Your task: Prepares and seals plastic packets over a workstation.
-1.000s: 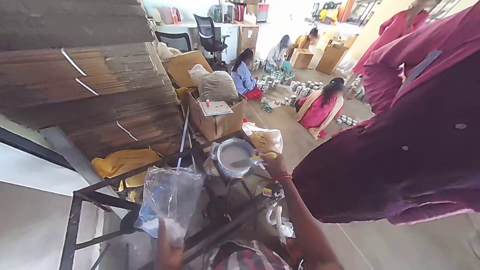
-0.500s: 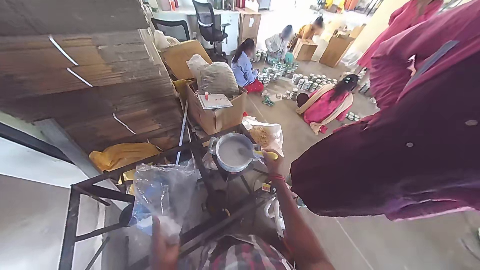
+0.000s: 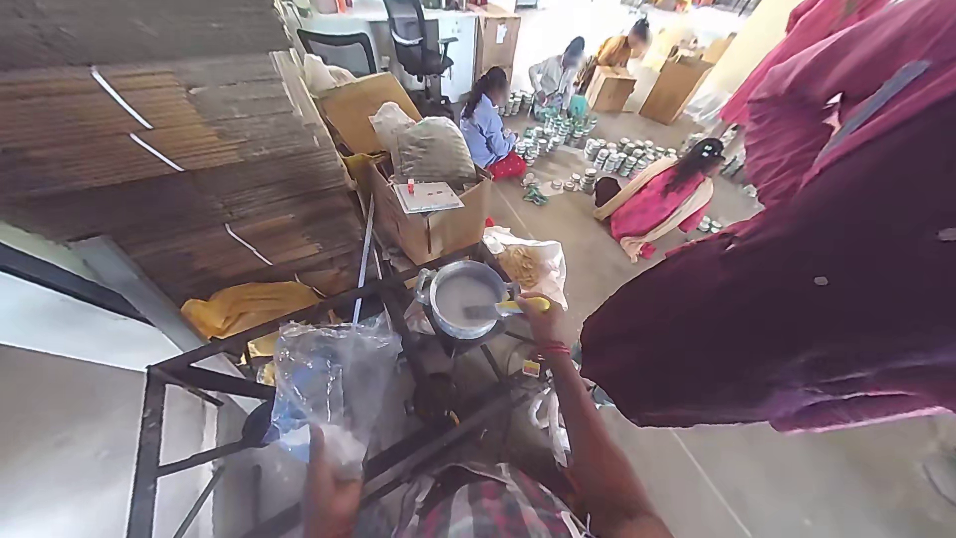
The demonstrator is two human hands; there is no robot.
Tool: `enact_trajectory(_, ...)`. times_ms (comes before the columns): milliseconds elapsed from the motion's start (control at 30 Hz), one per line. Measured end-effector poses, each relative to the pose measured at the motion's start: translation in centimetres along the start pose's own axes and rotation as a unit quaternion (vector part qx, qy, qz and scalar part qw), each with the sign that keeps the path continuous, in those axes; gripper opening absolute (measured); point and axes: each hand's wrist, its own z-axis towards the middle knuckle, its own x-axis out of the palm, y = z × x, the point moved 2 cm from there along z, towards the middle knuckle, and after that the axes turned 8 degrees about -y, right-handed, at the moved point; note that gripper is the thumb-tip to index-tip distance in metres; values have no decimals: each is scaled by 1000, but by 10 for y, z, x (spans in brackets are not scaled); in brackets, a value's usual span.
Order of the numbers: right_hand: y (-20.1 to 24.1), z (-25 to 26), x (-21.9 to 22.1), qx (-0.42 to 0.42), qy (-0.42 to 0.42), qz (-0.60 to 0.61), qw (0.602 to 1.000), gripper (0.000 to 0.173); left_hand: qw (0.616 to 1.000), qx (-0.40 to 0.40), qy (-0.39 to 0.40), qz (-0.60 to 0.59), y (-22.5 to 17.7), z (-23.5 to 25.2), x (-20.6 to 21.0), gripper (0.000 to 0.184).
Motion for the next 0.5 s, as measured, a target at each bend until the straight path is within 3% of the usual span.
enact_trajectory(167, 5, 1, -8, -32, -35, -63, 997, 19, 1000, 14, -11, 18, 0, -3, -4, 36)
enact_trajectory(267, 7, -2, -5, -47, 3, -63, 997, 19, 1000, 14, -9, 20, -1, -4, -5, 36)
enact_trajectory(367, 13, -8, -22, -77, 0, -5, 997, 17, 999, 15, -13, 27, -3, -4, -5, 37)
enact_trajectory(500, 31, -14, -63, -143, -65, 72, 985, 18, 999, 37, -5, 20, -6, 1, 0, 37)
